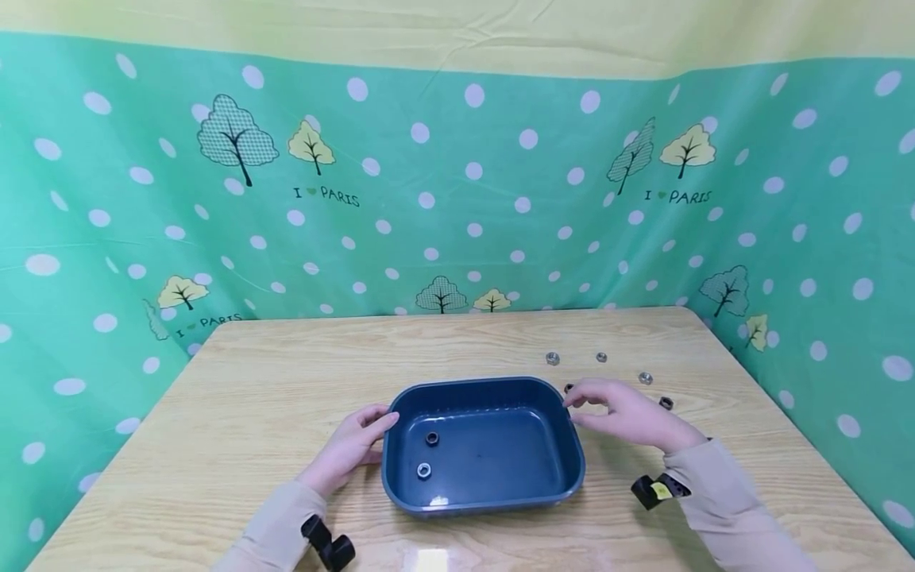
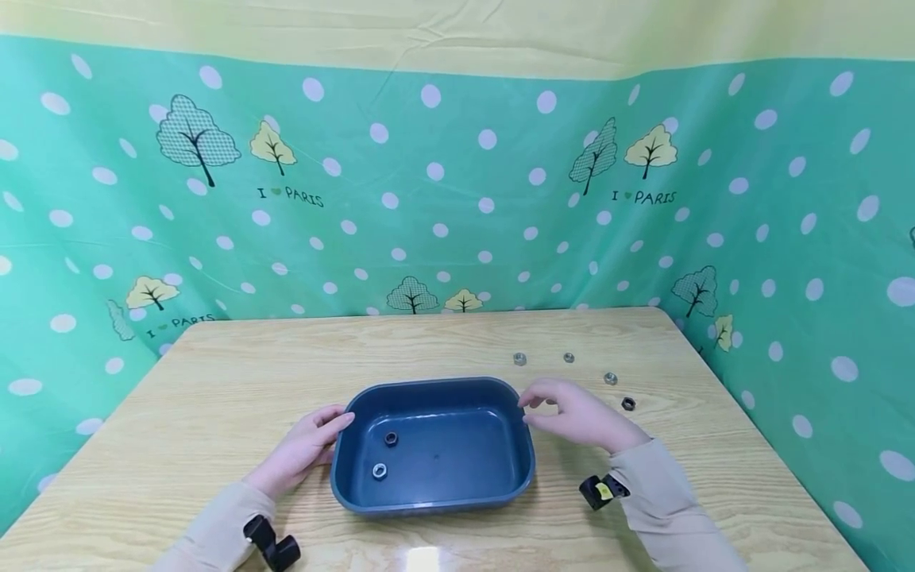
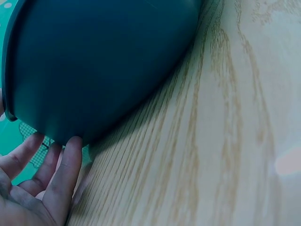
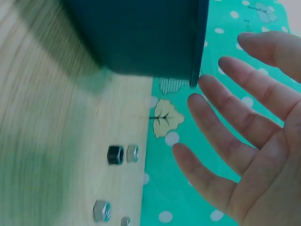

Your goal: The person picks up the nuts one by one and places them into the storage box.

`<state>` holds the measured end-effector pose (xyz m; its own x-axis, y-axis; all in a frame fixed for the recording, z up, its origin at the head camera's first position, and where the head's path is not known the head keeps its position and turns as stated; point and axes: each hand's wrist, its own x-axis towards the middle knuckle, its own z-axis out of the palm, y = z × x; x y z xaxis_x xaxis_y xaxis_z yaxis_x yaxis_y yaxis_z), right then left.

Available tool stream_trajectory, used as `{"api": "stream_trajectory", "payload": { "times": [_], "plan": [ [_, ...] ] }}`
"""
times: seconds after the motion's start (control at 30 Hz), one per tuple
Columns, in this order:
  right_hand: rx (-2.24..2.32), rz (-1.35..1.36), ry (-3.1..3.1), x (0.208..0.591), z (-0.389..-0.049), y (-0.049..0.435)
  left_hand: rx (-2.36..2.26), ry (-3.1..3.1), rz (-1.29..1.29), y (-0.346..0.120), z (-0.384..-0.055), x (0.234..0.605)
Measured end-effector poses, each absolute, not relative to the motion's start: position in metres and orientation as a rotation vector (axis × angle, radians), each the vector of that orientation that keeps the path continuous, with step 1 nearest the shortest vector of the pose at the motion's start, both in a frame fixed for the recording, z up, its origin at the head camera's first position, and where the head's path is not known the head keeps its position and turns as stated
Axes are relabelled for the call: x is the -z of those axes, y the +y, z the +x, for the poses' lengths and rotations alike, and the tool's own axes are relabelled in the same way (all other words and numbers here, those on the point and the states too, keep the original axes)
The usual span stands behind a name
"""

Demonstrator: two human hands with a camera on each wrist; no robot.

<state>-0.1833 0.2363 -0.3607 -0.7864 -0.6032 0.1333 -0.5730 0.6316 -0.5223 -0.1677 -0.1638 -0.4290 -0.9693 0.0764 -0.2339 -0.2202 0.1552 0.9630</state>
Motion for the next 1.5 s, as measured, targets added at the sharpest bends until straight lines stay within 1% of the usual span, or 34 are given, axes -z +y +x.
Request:
{"api": "stream_trajectory", "payload": {
  "times": [0.27,0.67,1.0,1.27,1.5],
  "plan": [
    [0.869,-0.957,2.846,0.366,-0.182,0.261,-1.885,2.214,-0.145,-0.164,-0.169,0.430],
    [0.937,-0.667,2.872,0.359,-0.185,0.289,-1.879,2.199,-0.141,-0.165,-0.170,0.429],
    [0.829,-0.559,2.945,0.368,-0.184,0.309,-1.864,2.206,-0.136,-0.166,-0.171,0.429],
    [0.758,-0.556,2.941,0.380,-0.183,0.318,-1.863,2.206,-0.136,-0.164,-0.171,0.426],
    [0.747,-0.567,2.936,0.382,-0.183,0.323,-1.862,2.212,-0.169,-0.163,-0.171,0.424]
  ]
}}
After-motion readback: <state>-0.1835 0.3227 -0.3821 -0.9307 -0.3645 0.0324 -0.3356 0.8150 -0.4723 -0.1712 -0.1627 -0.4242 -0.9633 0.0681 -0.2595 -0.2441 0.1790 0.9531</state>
